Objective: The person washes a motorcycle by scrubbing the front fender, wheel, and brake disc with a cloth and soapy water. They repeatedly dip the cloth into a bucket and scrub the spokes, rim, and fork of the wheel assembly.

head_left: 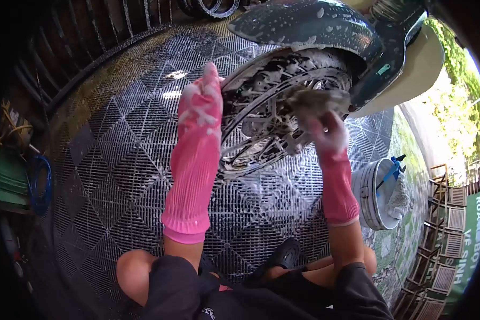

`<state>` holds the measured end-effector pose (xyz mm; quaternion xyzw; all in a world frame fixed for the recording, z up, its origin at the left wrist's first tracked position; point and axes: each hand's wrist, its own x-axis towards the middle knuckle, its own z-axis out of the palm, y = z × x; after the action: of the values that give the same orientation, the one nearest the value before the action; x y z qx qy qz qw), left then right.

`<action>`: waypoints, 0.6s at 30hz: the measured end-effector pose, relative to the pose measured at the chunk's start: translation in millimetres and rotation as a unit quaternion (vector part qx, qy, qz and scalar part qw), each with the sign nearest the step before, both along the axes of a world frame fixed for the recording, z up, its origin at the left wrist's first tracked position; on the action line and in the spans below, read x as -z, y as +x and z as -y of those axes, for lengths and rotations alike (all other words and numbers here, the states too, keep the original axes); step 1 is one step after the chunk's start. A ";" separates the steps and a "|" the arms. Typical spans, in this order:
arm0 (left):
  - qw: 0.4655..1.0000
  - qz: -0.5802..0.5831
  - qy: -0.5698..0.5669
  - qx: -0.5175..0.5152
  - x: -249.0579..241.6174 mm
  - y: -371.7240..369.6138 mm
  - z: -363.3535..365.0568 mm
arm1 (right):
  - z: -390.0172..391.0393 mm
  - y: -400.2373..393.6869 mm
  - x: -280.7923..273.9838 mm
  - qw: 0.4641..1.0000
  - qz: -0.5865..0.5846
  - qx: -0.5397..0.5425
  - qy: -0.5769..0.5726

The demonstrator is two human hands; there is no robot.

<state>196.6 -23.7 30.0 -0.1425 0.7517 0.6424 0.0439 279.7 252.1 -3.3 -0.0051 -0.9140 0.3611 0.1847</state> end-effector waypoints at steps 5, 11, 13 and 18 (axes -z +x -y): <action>0.984 -0.075 -0.067 0.149 58.8 -41.3 29.4 | 72.1 -47.6 36.9 0.801 0.323 0.113 0.491; 0.978 -0.008 0.147 0.146 133.7 -28.5 65.7 | 74.7 -27.5 89.4 0.878 0.300 0.121 0.353; 0.983 0.042 0.165 0.069 170.3 -18.6 67.1 | 72.6 -26.3 94.7 0.876 0.306 0.094 0.360; 0.974 0.108 0.187 -0.065 203.2 -1.7 57.1 | 78.2 -30.3 97.3 0.791 0.456 -0.025 0.407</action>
<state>194.9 -80.8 -173.3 -0.2487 0.5986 0.7536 0.1089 249.4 173.9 -100.6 -0.0703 -0.9543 -0.0845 -0.2780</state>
